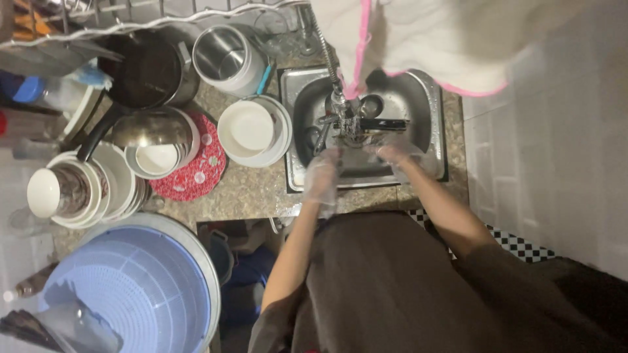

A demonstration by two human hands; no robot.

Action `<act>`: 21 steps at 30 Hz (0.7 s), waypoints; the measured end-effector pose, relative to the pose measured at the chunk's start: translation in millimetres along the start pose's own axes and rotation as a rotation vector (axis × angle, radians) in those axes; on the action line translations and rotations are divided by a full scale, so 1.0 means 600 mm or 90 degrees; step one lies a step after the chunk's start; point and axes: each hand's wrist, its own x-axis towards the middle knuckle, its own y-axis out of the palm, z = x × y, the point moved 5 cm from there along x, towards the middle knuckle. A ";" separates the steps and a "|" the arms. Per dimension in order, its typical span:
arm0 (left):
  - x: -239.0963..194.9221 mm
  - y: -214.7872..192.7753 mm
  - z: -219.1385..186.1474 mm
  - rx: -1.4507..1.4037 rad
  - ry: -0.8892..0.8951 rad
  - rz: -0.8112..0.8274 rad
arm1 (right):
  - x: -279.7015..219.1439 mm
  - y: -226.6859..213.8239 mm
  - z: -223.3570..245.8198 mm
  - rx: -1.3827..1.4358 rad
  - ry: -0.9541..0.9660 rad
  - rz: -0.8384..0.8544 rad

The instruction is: The recorder washes a pair of metal tongs and several chopsticks in a kitchen sink.

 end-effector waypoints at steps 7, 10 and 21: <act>-0.117 -0.145 0.009 -0.366 0.042 -0.114 | 0.241 -0.011 -0.094 -0.793 -0.140 -0.121; -0.140 -0.180 0.082 -0.451 -0.010 -0.204 | 0.359 0.006 -0.159 -0.920 -0.186 -0.153; -0.191 -0.194 0.119 -0.497 -0.081 -0.205 | 0.155 0.026 -0.020 -0.913 -0.261 -0.338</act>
